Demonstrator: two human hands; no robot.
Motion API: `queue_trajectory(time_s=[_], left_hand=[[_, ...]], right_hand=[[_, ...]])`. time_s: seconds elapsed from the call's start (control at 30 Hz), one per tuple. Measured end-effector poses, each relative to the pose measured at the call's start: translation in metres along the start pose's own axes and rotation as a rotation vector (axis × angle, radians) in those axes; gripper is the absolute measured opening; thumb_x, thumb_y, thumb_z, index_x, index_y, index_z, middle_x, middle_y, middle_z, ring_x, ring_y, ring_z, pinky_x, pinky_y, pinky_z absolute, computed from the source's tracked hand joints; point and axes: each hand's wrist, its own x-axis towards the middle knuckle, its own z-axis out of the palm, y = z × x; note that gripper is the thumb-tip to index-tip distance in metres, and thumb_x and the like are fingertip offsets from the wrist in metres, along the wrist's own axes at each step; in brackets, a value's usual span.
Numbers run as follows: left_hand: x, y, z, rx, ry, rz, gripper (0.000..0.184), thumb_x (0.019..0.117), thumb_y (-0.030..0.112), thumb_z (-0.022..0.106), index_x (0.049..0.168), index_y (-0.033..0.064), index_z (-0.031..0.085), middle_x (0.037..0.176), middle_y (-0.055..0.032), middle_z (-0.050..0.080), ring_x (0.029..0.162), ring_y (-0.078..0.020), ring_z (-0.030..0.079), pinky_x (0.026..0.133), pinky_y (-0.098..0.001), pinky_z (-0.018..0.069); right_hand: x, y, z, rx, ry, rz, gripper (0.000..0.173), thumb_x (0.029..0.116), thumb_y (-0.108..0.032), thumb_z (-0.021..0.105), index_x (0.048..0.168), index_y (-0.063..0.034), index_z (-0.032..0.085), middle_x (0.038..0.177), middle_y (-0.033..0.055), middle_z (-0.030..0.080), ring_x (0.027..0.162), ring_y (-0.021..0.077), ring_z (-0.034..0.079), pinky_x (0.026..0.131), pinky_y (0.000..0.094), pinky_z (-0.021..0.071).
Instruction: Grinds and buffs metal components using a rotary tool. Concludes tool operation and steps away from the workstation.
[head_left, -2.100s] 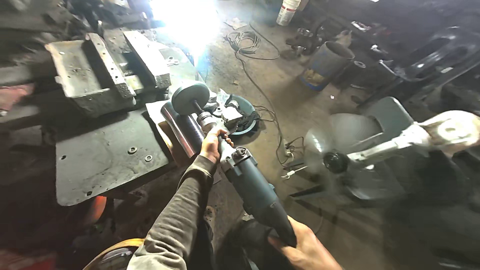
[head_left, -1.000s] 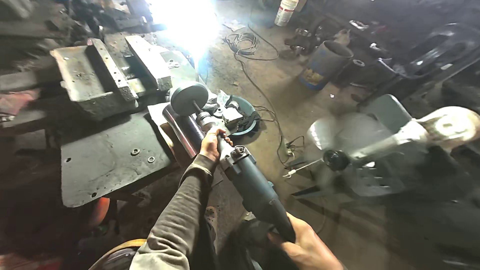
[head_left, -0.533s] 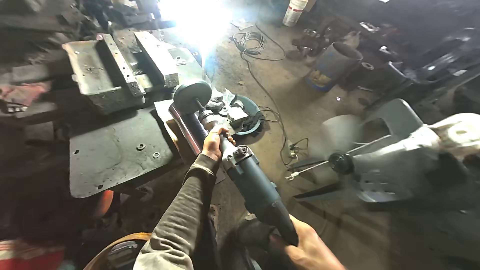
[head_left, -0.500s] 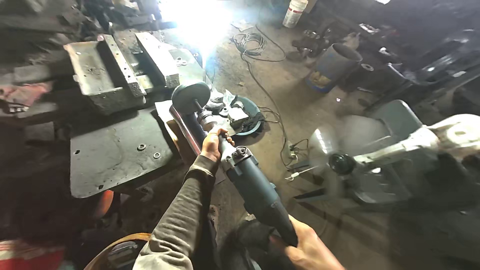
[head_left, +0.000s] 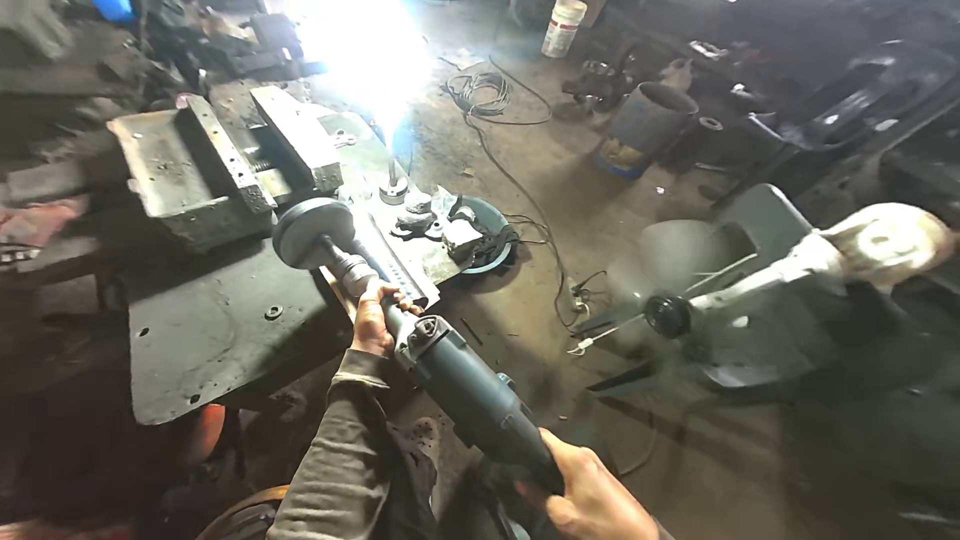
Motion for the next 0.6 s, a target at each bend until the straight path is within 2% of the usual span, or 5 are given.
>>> queue_trajectory(time_s=[0.1, 0.23, 0.33, 0.47, 0.6], left_hand=[[0.002, 0.000, 0.006, 0.050, -0.008, 0.017, 0.021, 0.0980, 0.017, 0.046, 0.078, 0.0145, 0.052, 0.059, 0.0004, 0.051, 0.050, -0.0145, 0.055, 0.055, -0.0336, 0.0549], [0.006, -0.005, 0.017, 0.122, -0.090, 0.002, 0.026, 0.1011, 0.025, 0.044, 0.079, 0.0182, 0.054, 0.060, 0.0030, 0.052, 0.053, -0.0125, 0.056, 0.057, -0.0323, 0.0536], [0.011, -0.009, 0.032, 0.117, -0.119, -0.035, 0.021, 0.0999, 0.026, 0.047, 0.082, 0.0185, 0.054, 0.062, 0.0030, 0.051, 0.053, -0.0122, 0.055, 0.056, -0.0321, 0.0529], [0.024, -0.019, 0.047, 0.101, -0.098, -0.081, 0.014, 0.0975, 0.025, 0.052, 0.086, 0.0181, 0.055, 0.064, 0.0024, 0.052, 0.053, -0.0122, 0.054, 0.054, -0.0320, 0.0532], [0.042, -0.021, 0.065, 0.080, -0.026, -0.147, 0.017, 0.1008, 0.019, 0.046, 0.085, 0.0134, 0.051, 0.064, -0.0020, 0.051, 0.052, -0.0166, 0.054, 0.053, -0.0354, 0.0541]], right_hand=[[-0.001, 0.000, -0.002, 0.002, 0.018, 0.000, 0.056, 0.0882, -0.045, 0.076, 0.132, -0.0129, 0.063, 0.099, 0.0062, 0.076, 0.094, 0.0220, 0.074, 0.086, 0.0512, 0.0601], [0.000, 0.005, -0.007, 0.048, 0.040, 0.010, 0.053, 0.0875, -0.043, 0.078, 0.129, -0.0128, 0.064, 0.099, 0.0041, 0.076, 0.094, 0.0180, 0.074, 0.086, 0.0480, 0.0605], [0.003, 0.014, -0.010, 0.087, 0.073, 0.000, 0.052, 0.0856, -0.042, 0.079, 0.126, -0.0121, 0.066, 0.099, 0.0021, 0.076, 0.094, 0.0146, 0.073, 0.087, 0.0446, 0.0606], [0.008, 0.022, -0.014, 0.130, 0.112, -0.006, 0.054, 0.0833, -0.040, 0.082, 0.126, -0.0112, 0.067, 0.102, 0.0014, 0.076, 0.095, 0.0120, 0.073, 0.090, 0.0414, 0.0605], [0.012, 0.029, -0.015, 0.165, 0.139, -0.013, 0.050, 0.0827, -0.038, 0.082, 0.123, -0.0119, 0.068, 0.100, 0.0005, 0.075, 0.093, 0.0109, 0.072, 0.089, 0.0402, 0.0607]])
